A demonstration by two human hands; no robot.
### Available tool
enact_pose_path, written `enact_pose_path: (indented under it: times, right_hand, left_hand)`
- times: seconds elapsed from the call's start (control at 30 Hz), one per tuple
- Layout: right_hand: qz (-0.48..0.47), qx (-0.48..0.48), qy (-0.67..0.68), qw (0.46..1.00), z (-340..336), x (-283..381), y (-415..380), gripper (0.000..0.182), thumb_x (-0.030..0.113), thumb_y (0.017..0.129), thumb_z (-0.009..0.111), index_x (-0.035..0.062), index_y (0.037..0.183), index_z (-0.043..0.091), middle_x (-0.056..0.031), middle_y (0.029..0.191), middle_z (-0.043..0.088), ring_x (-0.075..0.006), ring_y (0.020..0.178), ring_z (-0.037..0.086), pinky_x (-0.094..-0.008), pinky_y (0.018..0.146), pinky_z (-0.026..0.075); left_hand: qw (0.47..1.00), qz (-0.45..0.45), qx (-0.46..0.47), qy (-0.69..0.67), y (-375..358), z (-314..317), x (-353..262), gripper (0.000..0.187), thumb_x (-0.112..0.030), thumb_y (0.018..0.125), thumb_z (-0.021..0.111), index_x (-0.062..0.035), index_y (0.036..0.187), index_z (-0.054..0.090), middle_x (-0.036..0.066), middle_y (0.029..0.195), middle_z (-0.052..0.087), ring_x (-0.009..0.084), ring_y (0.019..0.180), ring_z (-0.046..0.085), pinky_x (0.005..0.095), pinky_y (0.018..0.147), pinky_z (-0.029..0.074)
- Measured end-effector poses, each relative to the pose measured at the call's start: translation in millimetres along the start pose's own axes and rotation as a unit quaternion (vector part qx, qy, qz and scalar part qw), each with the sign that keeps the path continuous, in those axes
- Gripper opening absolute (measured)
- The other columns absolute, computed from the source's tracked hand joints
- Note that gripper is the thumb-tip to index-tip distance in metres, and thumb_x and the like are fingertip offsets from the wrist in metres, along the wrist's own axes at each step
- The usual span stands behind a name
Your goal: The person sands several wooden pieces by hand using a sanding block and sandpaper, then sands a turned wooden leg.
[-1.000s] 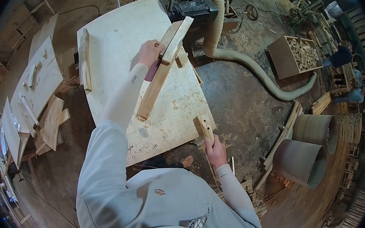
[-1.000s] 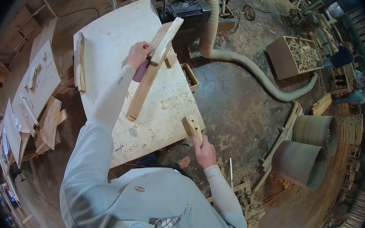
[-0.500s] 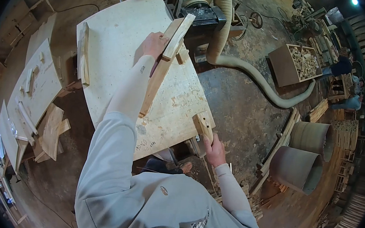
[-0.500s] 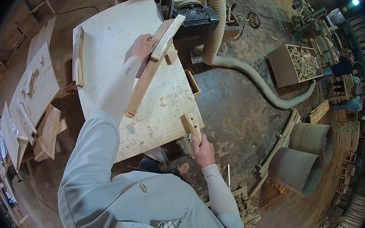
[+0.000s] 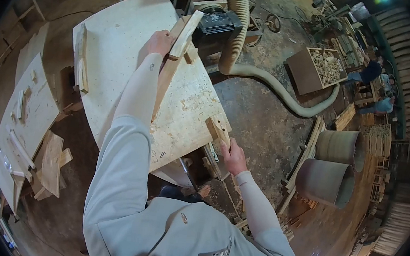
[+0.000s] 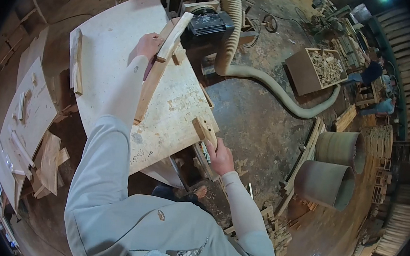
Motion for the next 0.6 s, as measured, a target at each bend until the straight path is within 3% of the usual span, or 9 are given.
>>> enact_pose_path:
  times: [0.1, 0.13, 0.17, 0.23, 0.27, 0.3, 0.33, 0.4, 0.6]
  right_hand:
    - [0.015, -0.004, -0.007, 1.000, -0.6, -12.0, 2.2, 0.049, 0.050, 0.112, 0.060, 0.0031, 0.124, 0.064, -0.0316, 0.101, 0.075, -0.0544, 0.100, 0.073, -0.0603, 0.085, 0.055]
    - [0.032, -0.002, 0.001, 0.999, -3.2, -15.0, 5.5, 0.049, 0.050, 0.113, 0.059, 0.0029, 0.125, 0.066, -0.0306, 0.102, 0.076, -0.0529, 0.101, 0.074, -0.0576, 0.087, 0.056]
    - [0.032, 0.017, 0.014, 0.999, -5.1, -5.2, 5.6, 0.049, 0.051, 0.113, 0.059, 0.0037, 0.124, 0.066, -0.0300, 0.102, 0.076, -0.0533, 0.101, 0.074, -0.0575, 0.088, 0.057]
    - [0.041, 0.020, 0.029, 0.999, -11.4, -2.2, 12.3, 0.050, 0.053, 0.112, 0.059, 0.0047, 0.122, 0.067, -0.0294, 0.102, 0.077, -0.0541, 0.100, 0.073, -0.0583, 0.089, 0.057]
    - [0.040, 0.021, 0.033, 0.998, -14.5, -8.8, 16.6, 0.050, 0.054, 0.112, 0.058, 0.0050, 0.121, 0.066, -0.0293, 0.103, 0.077, -0.0545, 0.100, 0.073, -0.0592, 0.089, 0.056]
    - [0.023, 0.020, 0.027, 0.999, -13.5, -9.4, 18.0, 0.051, 0.054, 0.112, 0.057, 0.0053, 0.122, 0.065, -0.0299, 0.103, 0.077, -0.0546, 0.100, 0.073, -0.0606, 0.089, 0.056]
    - [0.007, 0.018, 0.020, 1.000, -15.9, -11.1, 20.2, 0.051, 0.055, 0.113, 0.056, 0.0056, 0.123, 0.064, -0.0304, 0.103, 0.076, -0.0547, 0.100, 0.072, -0.0620, 0.089, 0.055]
    - [0.016, 0.029, -0.009, 0.999, -25.2, -9.4, 20.1, 0.062, 0.065, 0.111, 0.052, 0.0088, 0.133, 0.063, -0.0294, 0.119, 0.077, -0.0532, 0.111, 0.071, -0.0606, 0.097, 0.055]
    - [-0.011, 0.002, 0.015, 1.000, -39.7, -3.5, 15.4, 0.054, 0.058, 0.113, 0.050, 0.0066, 0.125, 0.060, -0.0319, 0.104, 0.075, -0.0556, 0.100, 0.071, -0.0648, 0.089, 0.053]
  left_hand:
    - [0.999, 0.003, 0.054, -0.002, 17.6, 16.2, 8.7, 0.041, -0.040, 0.104, 0.057, -0.0140, 0.126, 0.080, 0.025, 0.127, 0.076, 0.0486, 0.124, 0.069, 0.0579, 0.105, 0.056]
    - [0.997, 0.017, 0.066, -0.034, 0.0, -6.8, -15.2, 0.041, -0.039, 0.104, 0.058, -0.0065, 0.119, 0.079, 0.029, 0.123, 0.075, 0.0494, 0.121, 0.069, 0.0543, 0.101, 0.056]
    - [0.995, 0.096, 0.024, 0.002, 16.6, 15.8, 30.0, 0.039, -0.035, 0.104, 0.059, -0.0045, 0.118, 0.079, 0.030, 0.121, 0.075, 0.0504, 0.118, 0.070, 0.0547, 0.098, 0.056]
    - [0.987, 0.110, 0.059, -0.096, 48.6, 48.2, 61.0, 0.034, -0.031, 0.103, 0.064, -0.0015, 0.113, 0.078, 0.030, 0.115, 0.076, 0.0524, 0.108, 0.070, 0.0580, 0.091, 0.055]
    - [0.990, 0.044, 0.096, -0.094, 50.1, 41.5, 43.9, 0.040, -0.031, 0.105, 0.062, 0.0001, 0.125, 0.077, 0.030, 0.128, 0.074, 0.0515, 0.123, 0.067, 0.0568, 0.106, 0.053]
    - [0.994, 0.096, 0.054, -0.019, 56.9, 43.2, 60.7, 0.038, -0.028, 0.104, 0.062, 0.0011, 0.123, 0.077, 0.032, 0.123, 0.075, 0.0536, 0.117, 0.069, 0.0583, 0.102, 0.054]
    - [0.994, 0.071, 0.075, -0.033, 39.8, 22.6, 29.8, 0.036, -0.028, 0.105, 0.062, 0.0008, 0.121, 0.077, 0.033, 0.120, 0.075, 0.0543, 0.115, 0.069, 0.0593, 0.099, 0.054]
    - [0.994, 0.096, 0.051, 0.013, 51.7, 32.3, 28.1, 0.036, -0.029, 0.106, 0.063, 0.0006, 0.120, 0.077, 0.032, 0.118, 0.076, 0.0535, 0.112, 0.070, 0.0576, 0.097, 0.055]
    - [0.992, 0.114, 0.044, 0.036, 55.9, 29.7, 7.8, 0.035, -0.029, 0.107, 0.066, 0.0016, 0.119, 0.079, 0.030, 0.115, 0.078, 0.0495, 0.112, 0.074, 0.0534, 0.097, 0.057]
Point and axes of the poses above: each hand's wrist, its own y-axis towards the middle knuckle, its own z-axis out of the palm, x = y × z, the point moved 2 cm from there along y, towards the middle knuckle
